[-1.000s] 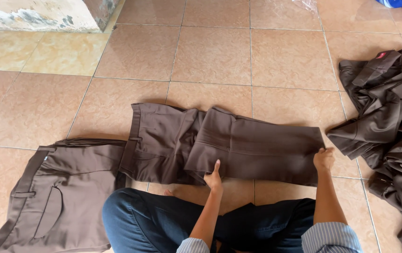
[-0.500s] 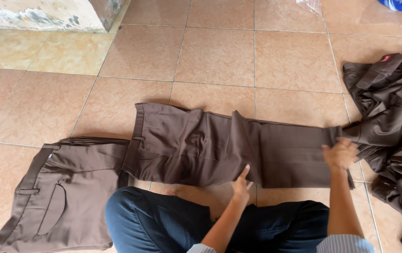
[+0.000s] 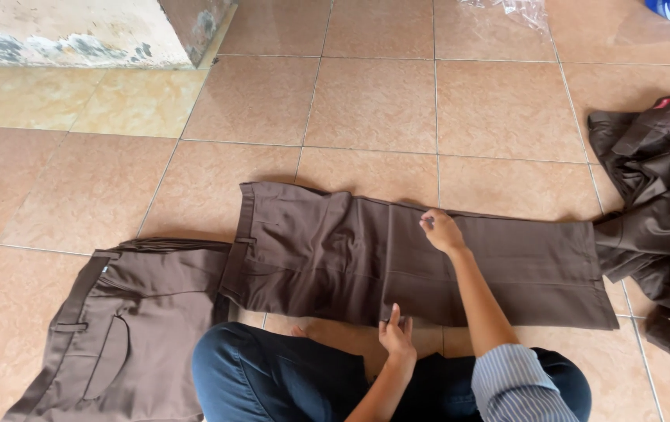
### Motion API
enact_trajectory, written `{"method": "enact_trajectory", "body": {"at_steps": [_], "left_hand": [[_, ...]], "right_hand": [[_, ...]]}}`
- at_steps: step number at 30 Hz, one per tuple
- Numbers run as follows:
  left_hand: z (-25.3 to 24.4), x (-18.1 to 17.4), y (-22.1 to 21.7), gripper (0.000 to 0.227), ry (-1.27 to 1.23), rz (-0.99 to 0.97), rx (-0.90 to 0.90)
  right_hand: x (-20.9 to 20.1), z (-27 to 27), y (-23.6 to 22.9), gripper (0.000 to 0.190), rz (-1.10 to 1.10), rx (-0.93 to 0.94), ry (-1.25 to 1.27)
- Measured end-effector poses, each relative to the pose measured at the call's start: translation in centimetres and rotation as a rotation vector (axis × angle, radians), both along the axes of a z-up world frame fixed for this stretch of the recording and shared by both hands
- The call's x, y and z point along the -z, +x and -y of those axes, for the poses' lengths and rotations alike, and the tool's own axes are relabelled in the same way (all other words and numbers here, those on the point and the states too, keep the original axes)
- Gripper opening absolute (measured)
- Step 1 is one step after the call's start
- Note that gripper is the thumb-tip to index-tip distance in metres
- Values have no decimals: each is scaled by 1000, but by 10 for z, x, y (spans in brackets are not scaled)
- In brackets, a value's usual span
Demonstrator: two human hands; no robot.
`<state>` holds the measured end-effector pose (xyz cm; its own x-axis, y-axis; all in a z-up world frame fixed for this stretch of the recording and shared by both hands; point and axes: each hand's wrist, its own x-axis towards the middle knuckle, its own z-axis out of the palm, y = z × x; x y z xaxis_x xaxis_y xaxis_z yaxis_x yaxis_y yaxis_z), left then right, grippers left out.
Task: Folding brown trousers on the floor in a sewing factory environment.
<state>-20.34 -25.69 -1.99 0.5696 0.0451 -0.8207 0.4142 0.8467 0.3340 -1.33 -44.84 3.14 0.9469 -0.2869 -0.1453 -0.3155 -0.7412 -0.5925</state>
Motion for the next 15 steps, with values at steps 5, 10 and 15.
{"method": "enact_trajectory", "body": {"at_steps": [5, 10, 15], "left_hand": [[19, 27, -22, 30, 33, 92, 44], [16, 38, -32, 29, -23, 149, 148], [5, 49, -25, 28, -119, 175, 108]], "right_hand": [[26, -37, 42, 48, -33, -74, -165], [52, -48, 61, 56, -131, -90, -195], [77, -32, 80, 19, -46, -77, -182]]}}
